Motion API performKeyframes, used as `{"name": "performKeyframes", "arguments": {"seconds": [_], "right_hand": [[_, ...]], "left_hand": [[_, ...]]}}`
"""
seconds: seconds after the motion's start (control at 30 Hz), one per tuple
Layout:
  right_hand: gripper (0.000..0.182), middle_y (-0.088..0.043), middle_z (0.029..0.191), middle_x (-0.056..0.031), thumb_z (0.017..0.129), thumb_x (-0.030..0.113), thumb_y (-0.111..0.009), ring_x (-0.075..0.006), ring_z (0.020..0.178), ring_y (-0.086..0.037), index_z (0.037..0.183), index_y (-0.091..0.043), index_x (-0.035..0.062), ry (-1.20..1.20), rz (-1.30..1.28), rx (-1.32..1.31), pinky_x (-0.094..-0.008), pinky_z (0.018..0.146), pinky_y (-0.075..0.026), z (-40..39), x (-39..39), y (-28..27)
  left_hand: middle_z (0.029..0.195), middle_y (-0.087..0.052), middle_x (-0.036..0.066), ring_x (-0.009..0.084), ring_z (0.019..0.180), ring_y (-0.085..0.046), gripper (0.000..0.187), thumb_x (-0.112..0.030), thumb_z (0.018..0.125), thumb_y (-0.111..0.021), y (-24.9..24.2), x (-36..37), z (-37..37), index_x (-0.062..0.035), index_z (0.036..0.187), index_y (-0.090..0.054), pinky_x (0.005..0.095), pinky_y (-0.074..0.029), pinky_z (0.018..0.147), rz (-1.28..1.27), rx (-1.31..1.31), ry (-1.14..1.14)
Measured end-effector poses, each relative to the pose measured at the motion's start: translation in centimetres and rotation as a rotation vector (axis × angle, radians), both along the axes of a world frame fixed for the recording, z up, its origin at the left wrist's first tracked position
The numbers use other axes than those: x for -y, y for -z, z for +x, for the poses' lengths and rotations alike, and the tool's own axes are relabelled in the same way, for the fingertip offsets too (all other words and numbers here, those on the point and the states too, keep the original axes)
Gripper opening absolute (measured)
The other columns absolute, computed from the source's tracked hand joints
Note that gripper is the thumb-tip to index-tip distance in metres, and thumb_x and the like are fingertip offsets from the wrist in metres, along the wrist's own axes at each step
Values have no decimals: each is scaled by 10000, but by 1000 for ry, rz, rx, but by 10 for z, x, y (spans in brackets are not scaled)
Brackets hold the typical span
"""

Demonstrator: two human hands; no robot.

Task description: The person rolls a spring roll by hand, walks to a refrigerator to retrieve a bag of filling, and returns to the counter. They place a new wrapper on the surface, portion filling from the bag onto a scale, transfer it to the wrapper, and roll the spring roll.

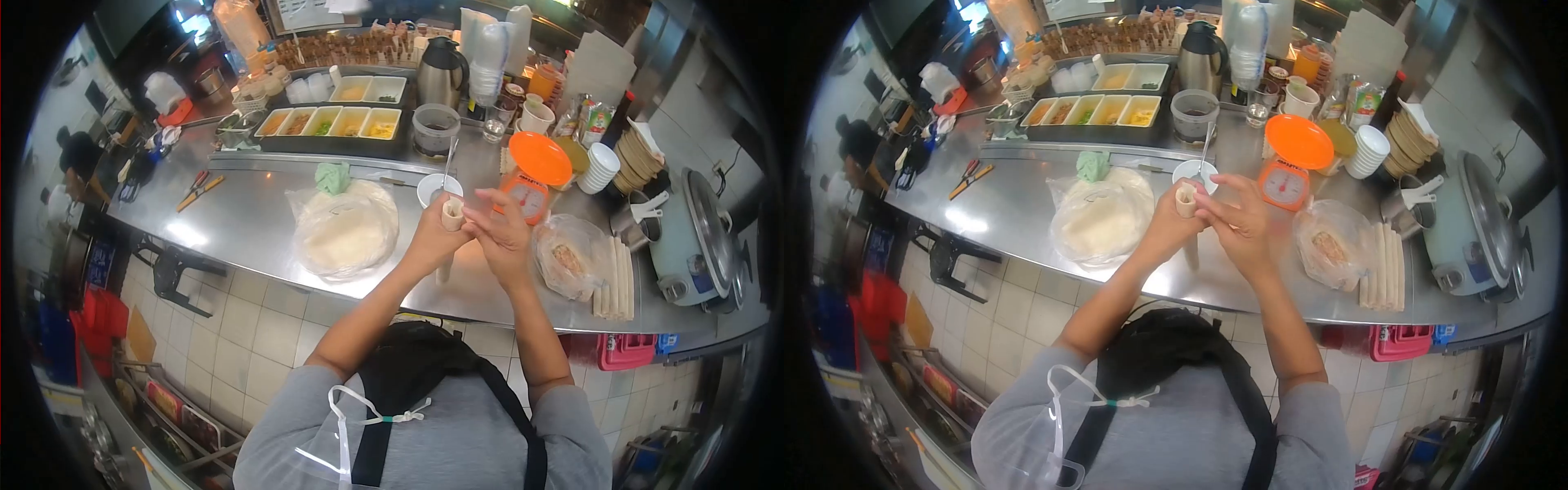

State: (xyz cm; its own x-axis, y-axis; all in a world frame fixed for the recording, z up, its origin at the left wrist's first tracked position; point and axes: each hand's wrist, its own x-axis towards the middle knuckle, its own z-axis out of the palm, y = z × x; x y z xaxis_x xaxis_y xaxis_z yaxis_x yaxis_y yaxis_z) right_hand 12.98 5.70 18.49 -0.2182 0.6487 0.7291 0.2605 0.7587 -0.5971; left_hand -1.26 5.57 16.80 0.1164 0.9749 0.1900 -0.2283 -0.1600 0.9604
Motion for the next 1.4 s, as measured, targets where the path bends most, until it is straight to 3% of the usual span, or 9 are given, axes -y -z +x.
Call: {"name": "performKeyframes", "arguments": {"seconds": [0.27,0.4,0.5,0.57,0.93,1.0,1.27,1.33,1.4], "right_hand": [[265,-545,1063,-91,674,56,-710,-300,1041,-499,923,-622,68,-72,209,335,-385,891,-399,9,-14,-29],[318,-518,1087,-94,681,50,-705,-294,1047,-492,983,-605,69,3,245,467,-389,893,-399,9,-10,-40],[287,-539,1082,-77,679,78,-710,-281,1069,-494,955,-634,96,-100,-121,27,-380,896,-404,-2,3,-29],[268,-544,1077,-72,681,77,-712,-277,1078,-491,940,-643,98,-65,-29,65,-378,905,-402,1,0,-21],[182,-523,1062,-82,703,70,-699,-267,1054,-498,874,-637,72,-274,111,471,-371,893,-406,12,-4,-48],[182,-517,1087,-86,706,84,-707,-239,1050,-497,870,-631,66,-382,-212,208,-357,878,-411,12,3,-50],[394,-490,1194,-94,736,141,-714,-235,1132,-478,1114,-606,108,-419,-41,224,-337,943,-390,14,-9,-33],[429,-497,1207,-100,764,159,-708,-235,1163,-467,1167,-581,92,-329,-111,153,-337,962,-383,15,2,-18],[487,-543,1168,-121,817,202,-672,-233,1122,-511,1236,-477,49,-437,-652,-444,-342,942,-412,17,9,40]], "left_hand": [[848,-580,42,125,780,-548,316,-87,682,-712,-7,1,3,-39,934,-528,282,-452,697,18,-126,111],[789,-589,78,138,730,-558,299,-102,687,-722,-3,10,16,-23,907,-534,289,-457,664,98,-273,-251],[764,-585,78,134,707,-553,283,-103,696,-720,5,9,15,-21,889,-530,282,-455,645,97,-214,-328],[761,-585,68,129,702,-549,273,-100,702,-716,5,6,10,-23,882,-527,275,-452,640,96,-167,-310],[742,-531,-10,78,686,-516,237,-30,710,-699,-18,12,-12,-71,866,-525,232,-423,596,-78,-90,488],[725,-531,-7,80,659,-509,244,-24,701,-709,-21,11,-22,-76,847,-521,232,-409,568,-178,-7,602],[680,-527,-13,86,581,-481,257,-28,703,-737,-24,10,-29,-81,818,-514,230,-379,521,-288,171,898],[673,-536,-26,83,590,-498,210,-89,746,-730,-36,13,-20,-74,826,-536,224,-393,536,36,-111,594],[670,-543,-22,95,604,-519,195,-116,759,-728,-44,25,-6,-78,818,-545,258,-423,606,197,-234,395]]}}
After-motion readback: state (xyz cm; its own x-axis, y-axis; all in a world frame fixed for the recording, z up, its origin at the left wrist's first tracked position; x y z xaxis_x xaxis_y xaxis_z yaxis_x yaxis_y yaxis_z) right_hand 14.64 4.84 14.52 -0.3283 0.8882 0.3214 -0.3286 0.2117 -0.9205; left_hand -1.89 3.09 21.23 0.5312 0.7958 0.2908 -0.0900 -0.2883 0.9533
